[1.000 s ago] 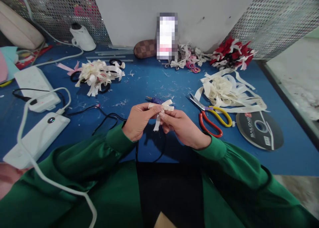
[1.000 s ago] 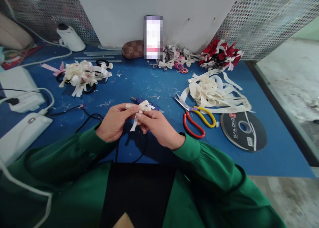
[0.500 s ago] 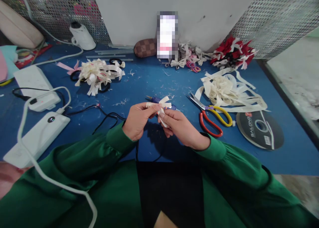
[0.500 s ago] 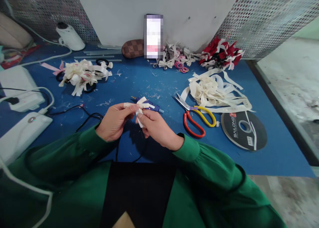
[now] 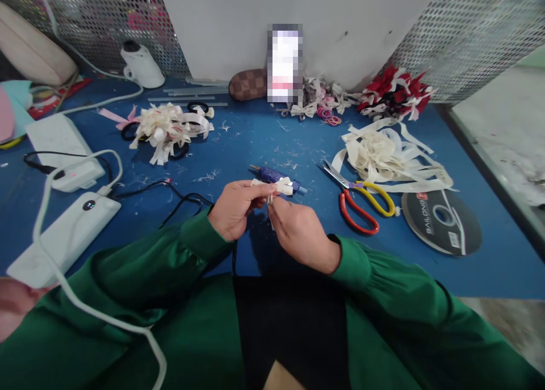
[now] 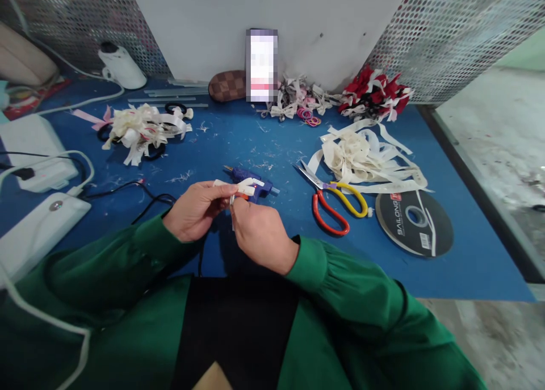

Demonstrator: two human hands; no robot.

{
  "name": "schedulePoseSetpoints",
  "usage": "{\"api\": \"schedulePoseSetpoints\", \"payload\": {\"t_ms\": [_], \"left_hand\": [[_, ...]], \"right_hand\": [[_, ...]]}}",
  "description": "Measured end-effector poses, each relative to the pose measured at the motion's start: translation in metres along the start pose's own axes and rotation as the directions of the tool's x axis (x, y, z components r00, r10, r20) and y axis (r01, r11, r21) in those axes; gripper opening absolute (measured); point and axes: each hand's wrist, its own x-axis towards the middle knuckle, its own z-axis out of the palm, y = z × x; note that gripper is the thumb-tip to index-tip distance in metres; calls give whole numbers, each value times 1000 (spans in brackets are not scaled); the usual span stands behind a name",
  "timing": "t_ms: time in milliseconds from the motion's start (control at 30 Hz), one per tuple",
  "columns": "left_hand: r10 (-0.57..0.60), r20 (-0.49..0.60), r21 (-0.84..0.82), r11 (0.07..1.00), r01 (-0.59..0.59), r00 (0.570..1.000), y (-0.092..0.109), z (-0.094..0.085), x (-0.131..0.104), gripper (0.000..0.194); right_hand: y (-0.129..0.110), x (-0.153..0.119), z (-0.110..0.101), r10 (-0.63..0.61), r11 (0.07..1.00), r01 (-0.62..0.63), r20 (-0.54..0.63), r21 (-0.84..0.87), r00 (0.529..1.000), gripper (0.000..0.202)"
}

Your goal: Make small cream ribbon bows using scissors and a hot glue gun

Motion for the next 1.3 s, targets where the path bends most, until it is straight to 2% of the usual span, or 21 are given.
{"api": "schedulePoseSetpoints", "payload": {"t_ms": [67, 133, 200, 267, 333, 400, 467, 567, 767, 867, 1000, 1067, 1300], "left_hand": [[26, 2, 18, 1000, -26, 1000, -2, 0, 2, 23], [84, -3, 27, 996, -84, 996, -4, 0, 4, 23], [136, -6, 29, 990, -135, 991, -4, -1, 5, 22], [159, -5, 35, 987, -159, 987, -5, -1, 5, 22], [158, -3, 47, 986, -157, 988, -5, -1, 5, 23], [156, -4, 68, 985, -156, 988, -6, -1, 4, 25], [153, 3, 104, 983, -153, 988, -7, -1, 3, 26], [131, 26, 163, 977, -134, 991, -9, 0, 1, 25], [105, 123, 168, 978, -126, 987, -9, 0, -2, 17], [100, 88, 146, 983, -112, 991, -8, 0, -2, 17], [127, 35, 126, 983, -130, 991, -8, 1, 0, 20], [140, 21, 119, 983, -142, 990, -8, 1, 0, 20], [87, 32, 73, 993, -89, 996, -8, 2, 1, 21]], "right_hand": [[2, 0, 1, 16, 997, -14, -25, 69, 1000, 29], [6, 1, 0, 49, 976, -35, -62, 217, 997, 30], [11, 5, -4, 92, 916, -49, -89, 398, 992, 31], [17, 9, -9, 170, 803, -80, -99, 590, 980, 33], [21, 13, -14, 268, 646, -112, -86, 755, 960, 41], [25, 16, -16, 339, 505, -133, -55, 853, 939, 47], [27, 18, -17, 363, 437, -143, -29, 888, 931, 44], [28, 20, -16, 379, 410, -124, -45, 904, 924, 32], [27, 20, -13, 425, 456, -115, -102, 882, 899, 26], [27, 20, -13, 422, 436, -124, -81, 891, 903, 29], [25, 21, -18, 369, 296, -195, 76, 935, 926, 42], [24, 21, -19, 355, 281, -221, 113, 934, 928, 44], [27, 22, -13, 389, 336, -163, 21, 928, 921, 36]]}}
